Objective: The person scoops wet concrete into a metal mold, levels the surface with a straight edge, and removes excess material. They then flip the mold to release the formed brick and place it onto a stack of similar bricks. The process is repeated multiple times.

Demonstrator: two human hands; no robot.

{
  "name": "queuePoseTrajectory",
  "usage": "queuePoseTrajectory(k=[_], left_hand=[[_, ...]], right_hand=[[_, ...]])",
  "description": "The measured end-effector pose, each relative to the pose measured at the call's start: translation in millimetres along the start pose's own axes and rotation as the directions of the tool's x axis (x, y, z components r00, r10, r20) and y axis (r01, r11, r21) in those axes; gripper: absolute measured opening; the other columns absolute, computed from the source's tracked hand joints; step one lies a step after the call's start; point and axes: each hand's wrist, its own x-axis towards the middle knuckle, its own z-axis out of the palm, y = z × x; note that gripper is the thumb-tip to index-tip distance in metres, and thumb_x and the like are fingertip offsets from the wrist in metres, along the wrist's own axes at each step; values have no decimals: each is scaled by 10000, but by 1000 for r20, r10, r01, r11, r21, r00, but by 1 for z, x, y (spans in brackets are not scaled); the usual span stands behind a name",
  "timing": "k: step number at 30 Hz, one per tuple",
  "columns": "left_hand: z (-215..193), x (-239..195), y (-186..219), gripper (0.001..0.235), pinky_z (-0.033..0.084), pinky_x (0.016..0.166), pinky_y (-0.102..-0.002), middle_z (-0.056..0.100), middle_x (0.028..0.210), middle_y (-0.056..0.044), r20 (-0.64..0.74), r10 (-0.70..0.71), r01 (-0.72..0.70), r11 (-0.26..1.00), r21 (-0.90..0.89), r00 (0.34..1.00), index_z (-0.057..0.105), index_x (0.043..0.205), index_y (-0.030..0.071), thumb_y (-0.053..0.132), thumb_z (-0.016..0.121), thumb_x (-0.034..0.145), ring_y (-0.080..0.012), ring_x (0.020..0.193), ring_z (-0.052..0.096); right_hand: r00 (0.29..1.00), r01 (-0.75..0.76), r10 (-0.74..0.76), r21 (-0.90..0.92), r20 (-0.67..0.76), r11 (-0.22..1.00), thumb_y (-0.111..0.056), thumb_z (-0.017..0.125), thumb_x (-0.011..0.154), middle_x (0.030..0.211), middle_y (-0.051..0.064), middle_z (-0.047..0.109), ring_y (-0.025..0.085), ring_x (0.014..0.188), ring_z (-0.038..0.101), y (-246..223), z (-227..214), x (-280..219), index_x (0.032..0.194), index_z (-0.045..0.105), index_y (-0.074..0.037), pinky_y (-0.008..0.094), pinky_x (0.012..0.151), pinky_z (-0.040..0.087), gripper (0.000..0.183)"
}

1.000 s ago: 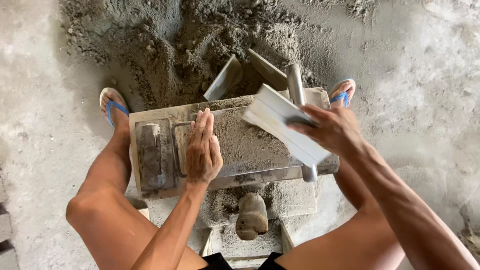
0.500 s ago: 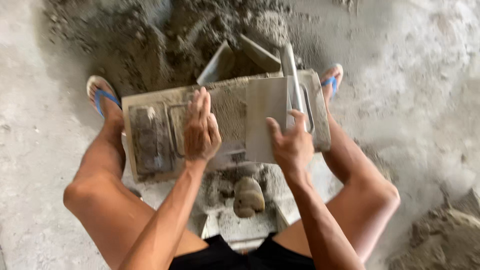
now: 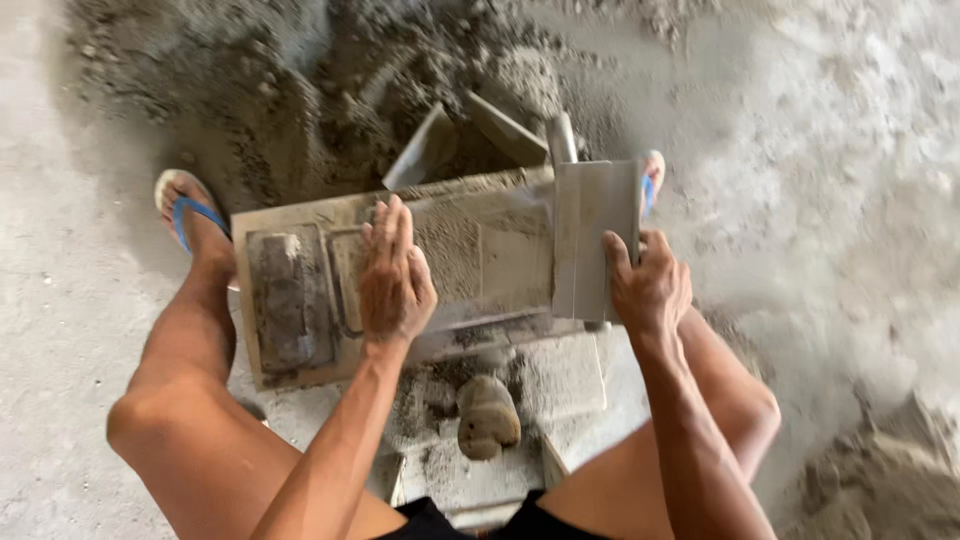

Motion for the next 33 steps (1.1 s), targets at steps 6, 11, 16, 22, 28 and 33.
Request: queuePoseTrajectory(k=[6, 11, 16, 22, 28, 33], left_hand=[[9, -2, -7, 462, 217, 1099, -443, 384, 1416, -187, 25, -36, 35, 999, 32, 999, 435, 1322, -34, 130, 340, 901, -325, 1316, 362], [1, -2, 0, 458, 196, 1117, -423, 375, 1425, -175, 21, -57, 57, 998, -10, 998, 426, 1333, -17, 141, 315, 917, -307, 1329, 349], [-25, 7, -4, 465, 192, 1120, -425, 375, 1414, -209, -29, -101, 90, 959, -268, 994, 415, 1341, -27, 135, 228, 948, -313, 1328, 350], [-53, 22, -7, 448, 272, 1091, -457, 422, 1394, -131, -132, -147, 102, 948, -300, 980, 420, 1351, 43, 180, 162, 1011, -303, 1314, 364], [-59, 23, -3, 363, 382, 914, -319, 585, 1046, -51, -174, 55, -77, 989, -123, 983, 613, 1109, 88, 172, 277, 999, -212, 993, 576], [-13, 34, 49, 351, 372, 855, -291, 563, 951, -10, -106, 99, -117, 975, -186, 989, 649, 1029, 140, 210, 307, 992, -163, 892, 548]], right_hand=[[957, 283, -278, -61, 87, 957, -553, 649, 789, 713, 83, 669, 346, 711, 659, -74, -53, 4, 1013, 647, -341, 444, 753, 497, 308], [971, 227, -231, -67, -54, 971, -485, 621, 884, 631, 129, 643, 302, 567, 653, -22, 19, -22, 997, 602, -138, 416, 531, 515, 366], [996, 9, 1, 108, -86, 994, -490, 600, 895, 720, 121, 668, 349, 727, 668, -66, -2, -43, 1050, 580, -205, 489, 627, 533, 324], [837, 365, -400, -165, -372, 916, -704, 633, 712, 533, -132, 514, 85, 467, 555, -110, 39, -88, 976, 591, -402, 216, 509, 495, 404], [947, 134, -125, -9, 295, 991, -603, 554, 794, 682, 245, 648, 421, 739, 669, -68, -3, -39, 1198, 381, -187, 516, 682, 515, 605], [997, 42, -52, 171, 51, 984, -629, 667, 700, 643, 127, 631, 379, 756, 658, 5, 0, -10, 1171, 424, -285, 488, 684, 520, 632]])
